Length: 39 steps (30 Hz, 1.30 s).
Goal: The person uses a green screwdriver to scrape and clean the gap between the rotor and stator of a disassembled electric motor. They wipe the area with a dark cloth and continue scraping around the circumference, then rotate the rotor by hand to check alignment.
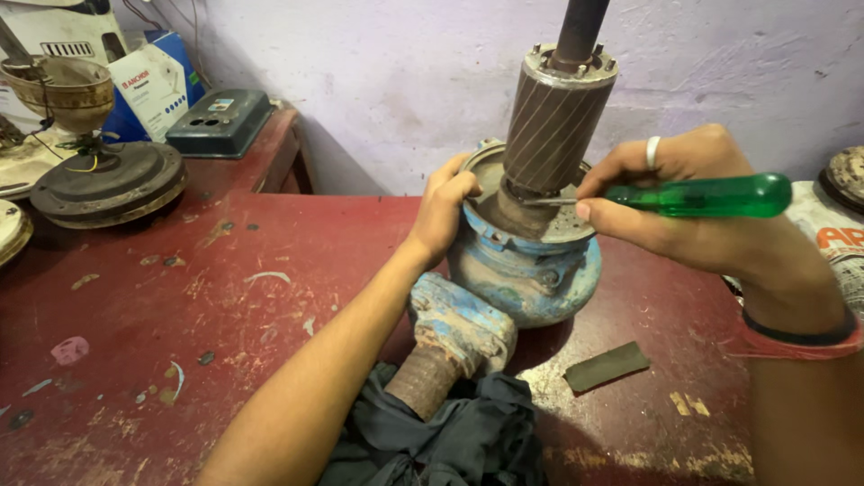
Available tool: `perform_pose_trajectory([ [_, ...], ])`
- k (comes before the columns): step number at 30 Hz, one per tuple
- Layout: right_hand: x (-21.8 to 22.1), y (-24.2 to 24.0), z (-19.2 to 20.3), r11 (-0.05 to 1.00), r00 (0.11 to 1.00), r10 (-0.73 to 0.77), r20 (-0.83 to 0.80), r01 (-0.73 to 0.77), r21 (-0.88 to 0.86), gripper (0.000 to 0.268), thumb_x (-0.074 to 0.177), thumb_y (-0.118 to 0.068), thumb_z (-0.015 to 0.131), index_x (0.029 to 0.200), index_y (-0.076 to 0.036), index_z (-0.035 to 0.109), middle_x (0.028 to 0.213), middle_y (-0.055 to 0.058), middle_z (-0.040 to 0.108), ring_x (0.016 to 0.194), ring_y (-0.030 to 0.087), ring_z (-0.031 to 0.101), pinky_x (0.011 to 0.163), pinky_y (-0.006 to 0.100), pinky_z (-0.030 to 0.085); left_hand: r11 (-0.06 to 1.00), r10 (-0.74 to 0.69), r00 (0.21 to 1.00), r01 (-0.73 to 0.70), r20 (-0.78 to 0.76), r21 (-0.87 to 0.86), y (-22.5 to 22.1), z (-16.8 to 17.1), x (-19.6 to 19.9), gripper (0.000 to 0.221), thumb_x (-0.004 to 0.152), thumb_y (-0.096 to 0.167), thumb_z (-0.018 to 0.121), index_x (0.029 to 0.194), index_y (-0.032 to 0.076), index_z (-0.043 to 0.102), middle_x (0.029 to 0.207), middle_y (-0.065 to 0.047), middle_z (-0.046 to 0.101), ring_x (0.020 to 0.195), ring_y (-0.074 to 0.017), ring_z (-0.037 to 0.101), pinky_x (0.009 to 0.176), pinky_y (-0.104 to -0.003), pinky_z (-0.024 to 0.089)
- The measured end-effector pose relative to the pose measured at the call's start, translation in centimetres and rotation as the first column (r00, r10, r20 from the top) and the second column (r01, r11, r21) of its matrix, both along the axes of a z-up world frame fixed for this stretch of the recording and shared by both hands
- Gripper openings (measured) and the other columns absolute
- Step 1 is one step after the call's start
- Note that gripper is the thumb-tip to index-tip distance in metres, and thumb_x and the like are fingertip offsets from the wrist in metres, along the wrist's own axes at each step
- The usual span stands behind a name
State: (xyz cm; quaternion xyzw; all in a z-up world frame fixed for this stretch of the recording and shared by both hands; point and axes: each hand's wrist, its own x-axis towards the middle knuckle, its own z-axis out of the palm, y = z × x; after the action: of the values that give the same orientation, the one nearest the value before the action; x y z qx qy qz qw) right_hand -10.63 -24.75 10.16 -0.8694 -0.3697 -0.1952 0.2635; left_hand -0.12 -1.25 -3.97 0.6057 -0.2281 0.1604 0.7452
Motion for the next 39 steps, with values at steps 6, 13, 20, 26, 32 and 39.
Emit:
perform_pose_trajectory([
  [6,1.3,0.2,-1.4,0.990,0.986,-0.069,-0.155,0.086,0.108,0.012,0.085,-0.013,0.076,0.088,-0.002,0.078,0.069,0.008,0.076,0.059,0.010,0.069,0.051,0.025,0.051,1.000,-0.002,1.000,0.002,0.003,-0.001,0.1,-0.1,0.1,0.048,0.083,0.017,0.053,0.123,-0.005,0.068,0.097,-0.005,0.065,0.089,-0.0142,0.053,0.083,-0.027,0.044],
  [13,1.6,0.8,-2.0,0.995,0.995,0.097,0.021,-0.097,-0.019,0.014,0.081,-0.012,0.079,0.088,0.000,0.078,0.067,0.009,0.075,0.058,0.009,0.068,0.050,0.023,0.050,1.000,0.013,1.000,-0.013,0.011,0.011,0.0,-0.2,0.2,0.049,0.083,0.018,0.052,0.125,-0.002,0.067,0.096,-0.003,0.065,0.087,-0.0135,0.053,0.082,-0.026,0.044],
  [20,1.5,-0.1,-2.2,0.986,0.997,0.079,-0.007,-0.077,0.145,0.009,0.086,-0.007,0.075,0.092,0.001,0.077,0.071,0.008,0.073,0.060,0.008,0.065,0.051,0.021,0.048,1.000,0.000,1.000,-0.001,0.018,0.007,0.1,-0.3,0.2,0.046,0.084,0.019,0.051,0.121,-0.003,0.068,0.095,-0.004,0.064,0.088,-0.0139,0.052,0.083,-0.027,0.044],
  [26,2.1,0.0,-3.0,0.986,0.997,0.071,-0.012,-0.068,0.150,0.008,0.086,-0.006,0.075,0.090,0.001,0.077,0.072,0.006,0.073,0.061,0.005,0.063,0.052,0.021,0.048,0.997,0.075,0.997,-0.075,0.003,0.017,-0.1,0.1,0.2,0.058,0.082,0.019,0.052,0.137,0.000,0.056,0.114,-0.010,0.061,0.095,-0.0157,0.056,0.091,-0.027,0.046],
  [32,1.8,0.2,-3.0,0.987,0.998,0.028,-0.048,-0.020,0.162,0.010,0.085,-0.008,0.075,0.091,0.000,0.078,0.070,0.007,0.073,0.060,0.007,0.062,0.052,0.022,0.046,0.997,0.056,0.996,-0.060,0.072,0.047,0.1,0.4,-0.1,0.069,0.081,0.016,0.049,0.149,0.002,0.048,0.145,-0.013,0.055,0.104,-0.0185,0.057,0.096,-0.030,0.046],
  [39,1.7,0.6,-3.1,0.988,0.999,0.040,0.032,-0.044,0.150,0.010,0.083,-0.007,0.074,0.088,0.000,0.077,0.075,0.006,0.074,0.061,0.006,0.064,0.053,0.021,0.048,1.000,-0.017,0.992,0.015,0.123,0.024,0.2,0.3,0.2,0.059,0.081,0.011,0.049,0.138,-0.003,0.061,0.138,-0.016,0.065,0.125,-0.0190,0.059,0.107,-0.027,0.043],
])
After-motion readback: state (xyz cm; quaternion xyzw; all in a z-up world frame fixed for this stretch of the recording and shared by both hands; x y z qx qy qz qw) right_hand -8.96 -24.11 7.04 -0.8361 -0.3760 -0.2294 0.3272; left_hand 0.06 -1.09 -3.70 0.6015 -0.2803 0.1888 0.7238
